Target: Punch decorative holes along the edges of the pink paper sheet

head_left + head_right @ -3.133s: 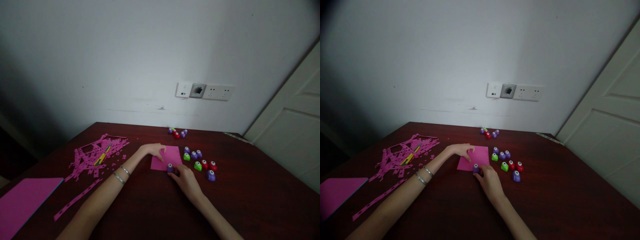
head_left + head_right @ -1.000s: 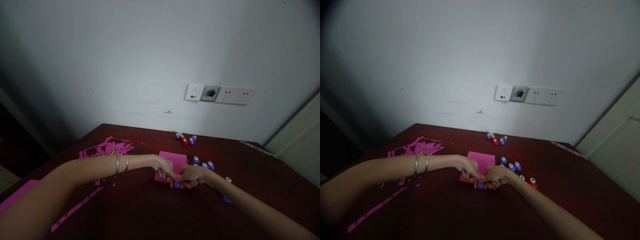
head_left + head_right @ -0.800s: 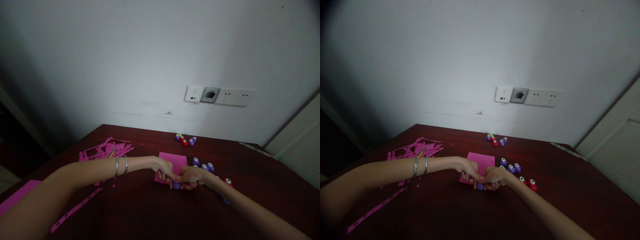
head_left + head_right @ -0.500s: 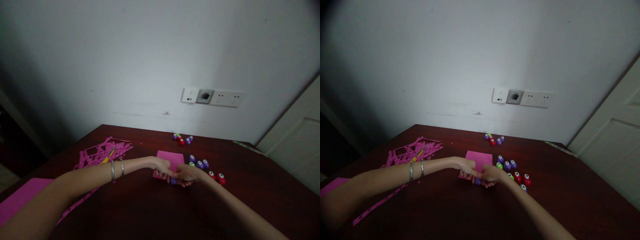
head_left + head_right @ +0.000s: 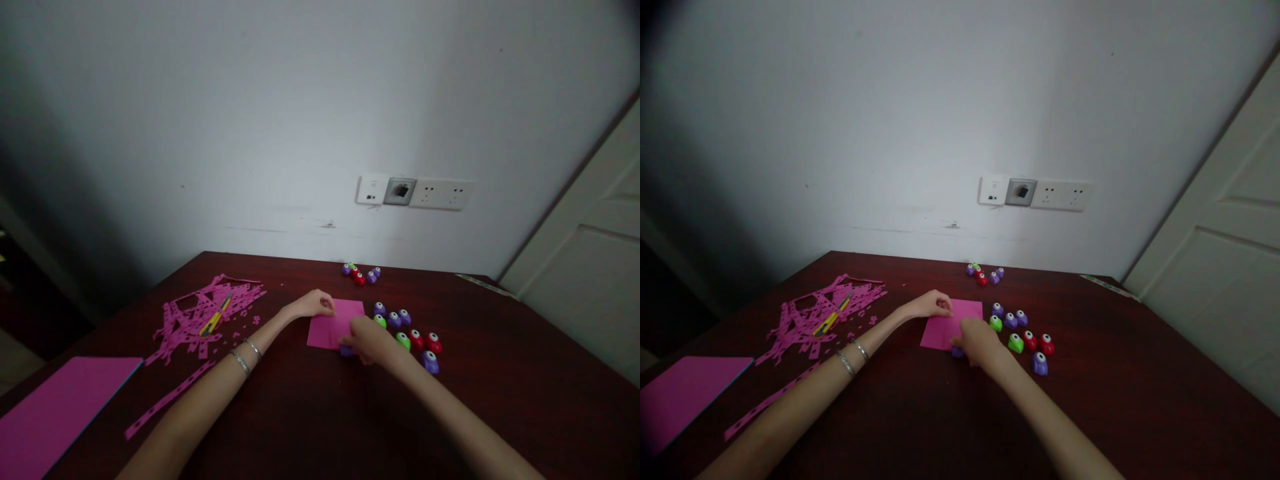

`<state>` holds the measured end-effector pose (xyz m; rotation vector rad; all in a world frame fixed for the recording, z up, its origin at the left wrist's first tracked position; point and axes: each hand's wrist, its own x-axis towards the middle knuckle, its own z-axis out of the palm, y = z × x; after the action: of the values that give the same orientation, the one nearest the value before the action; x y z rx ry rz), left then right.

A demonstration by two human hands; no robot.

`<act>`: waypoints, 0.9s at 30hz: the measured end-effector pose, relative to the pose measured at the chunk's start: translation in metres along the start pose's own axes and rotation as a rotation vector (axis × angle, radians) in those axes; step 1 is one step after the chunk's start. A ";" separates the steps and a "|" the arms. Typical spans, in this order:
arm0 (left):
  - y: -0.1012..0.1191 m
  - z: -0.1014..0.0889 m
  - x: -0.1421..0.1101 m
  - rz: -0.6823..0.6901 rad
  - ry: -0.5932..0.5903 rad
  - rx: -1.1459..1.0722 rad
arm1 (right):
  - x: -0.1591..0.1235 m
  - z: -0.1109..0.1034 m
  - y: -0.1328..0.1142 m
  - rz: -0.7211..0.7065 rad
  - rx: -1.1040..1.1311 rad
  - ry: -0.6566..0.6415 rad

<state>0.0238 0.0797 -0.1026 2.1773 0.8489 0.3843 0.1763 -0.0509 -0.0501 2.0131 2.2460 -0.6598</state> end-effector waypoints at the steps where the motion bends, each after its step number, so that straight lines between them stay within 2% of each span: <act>1: -0.001 0.001 0.000 0.009 -0.026 0.031 | -0.003 0.002 -0.002 -0.005 -0.037 0.064; 4: -0.004 0.002 0.001 0.034 -0.060 0.107 | -0.011 0.008 -0.006 -0.008 -0.122 0.198; 11: -0.007 0.004 0.001 0.049 -0.039 0.100 | -0.024 0.013 0.002 -0.006 -0.200 0.298; 17: -0.002 0.005 -0.003 0.039 -0.021 0.088 | -0.021 0.020 0.008 0.000 -0.115 0.208; 27: -0.003 0.004 -0.004 0.065 -0.023 0.066 | -0.015 0.034 0.001 0.015 -0.116 0.278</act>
<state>0.0215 0.0760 -0.1074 2.2703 0.7903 0.3669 0.1711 -0.0768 -0.0760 2.1775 2.3466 -0.2528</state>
